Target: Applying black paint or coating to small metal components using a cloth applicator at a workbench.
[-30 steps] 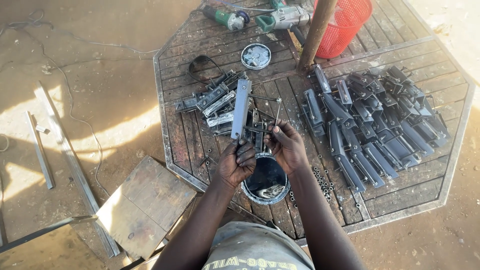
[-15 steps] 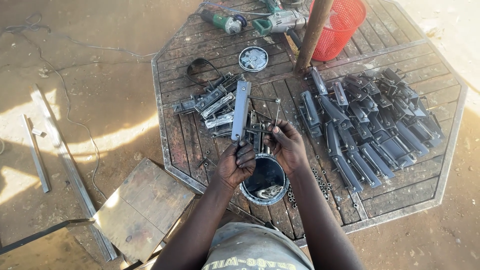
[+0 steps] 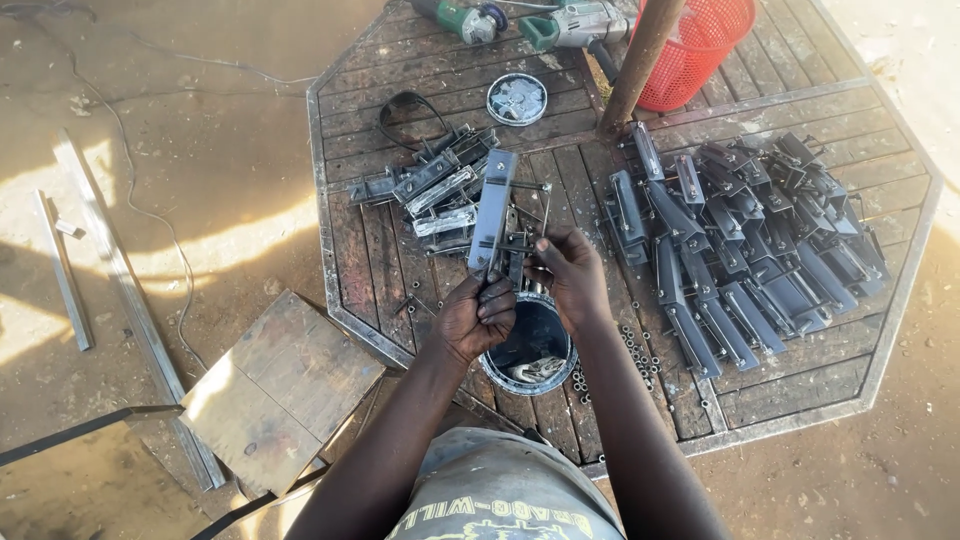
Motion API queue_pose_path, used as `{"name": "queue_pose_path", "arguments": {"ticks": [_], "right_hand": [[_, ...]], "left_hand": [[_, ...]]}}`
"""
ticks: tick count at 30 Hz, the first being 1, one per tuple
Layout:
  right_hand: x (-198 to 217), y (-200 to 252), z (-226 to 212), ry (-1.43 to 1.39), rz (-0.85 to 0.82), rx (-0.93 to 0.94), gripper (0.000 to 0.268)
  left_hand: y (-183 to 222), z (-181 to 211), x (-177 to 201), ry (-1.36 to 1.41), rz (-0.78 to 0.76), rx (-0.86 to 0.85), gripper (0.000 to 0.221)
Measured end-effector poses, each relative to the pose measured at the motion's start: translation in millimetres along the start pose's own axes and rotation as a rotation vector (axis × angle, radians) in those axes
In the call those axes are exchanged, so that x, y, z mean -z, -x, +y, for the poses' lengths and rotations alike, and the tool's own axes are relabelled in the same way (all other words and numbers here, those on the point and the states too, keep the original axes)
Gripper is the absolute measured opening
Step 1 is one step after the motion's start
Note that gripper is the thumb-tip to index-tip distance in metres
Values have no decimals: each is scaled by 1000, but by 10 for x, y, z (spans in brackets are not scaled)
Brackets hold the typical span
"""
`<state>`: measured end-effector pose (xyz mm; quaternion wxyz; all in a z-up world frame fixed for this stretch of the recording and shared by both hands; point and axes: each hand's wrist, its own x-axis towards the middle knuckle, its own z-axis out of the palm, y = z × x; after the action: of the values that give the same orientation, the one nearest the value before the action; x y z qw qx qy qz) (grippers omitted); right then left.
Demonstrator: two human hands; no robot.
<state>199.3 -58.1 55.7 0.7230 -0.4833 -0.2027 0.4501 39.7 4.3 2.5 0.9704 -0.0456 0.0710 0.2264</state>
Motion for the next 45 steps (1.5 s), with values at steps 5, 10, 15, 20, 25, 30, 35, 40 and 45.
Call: {"name": "queue_pose_path", "arguments": {"ticks": [5, 10, 15, 20, 25, 30, 35, 40, 45], "right_hand": [[-176, 75, -165, 577, 56, 61, 27], [-236, 153, -242, 959, 4, 152, 31], [-388, 289, -406, 1104, -65, 247, 32], [-436, 360, -368, 1266, -82, 259, 31], [-300, 264, -324, 1261, -160, 178, 32], [-83, 133, -493, 1530, 49, 170, 23], [-528, 180, -831, 1612, -194, 413, 34], [-474, 58, -569, 1914, -551, 608, 40], [-345, 5, -455, 2032, -611, 704, 12]], "left_hand": [[72, -121, -265, -90, 118, 15, 19], [81, -92, -168, -127, 139, 27, 20], [77, -103, -121, -150, 209, 25, 22], [109, -40, -101, -160, 242, 18, 22], [128, -15, 46, -175, 283, 33, 25], [279, 14, -39, -290, 348, -5, 25], [280, 47, 91, -573, 324, 40, 26], [243, 194, -75, -1136, 425, 77, 29], [179, 470, -573, -1910, 432, 193, 44]]}}
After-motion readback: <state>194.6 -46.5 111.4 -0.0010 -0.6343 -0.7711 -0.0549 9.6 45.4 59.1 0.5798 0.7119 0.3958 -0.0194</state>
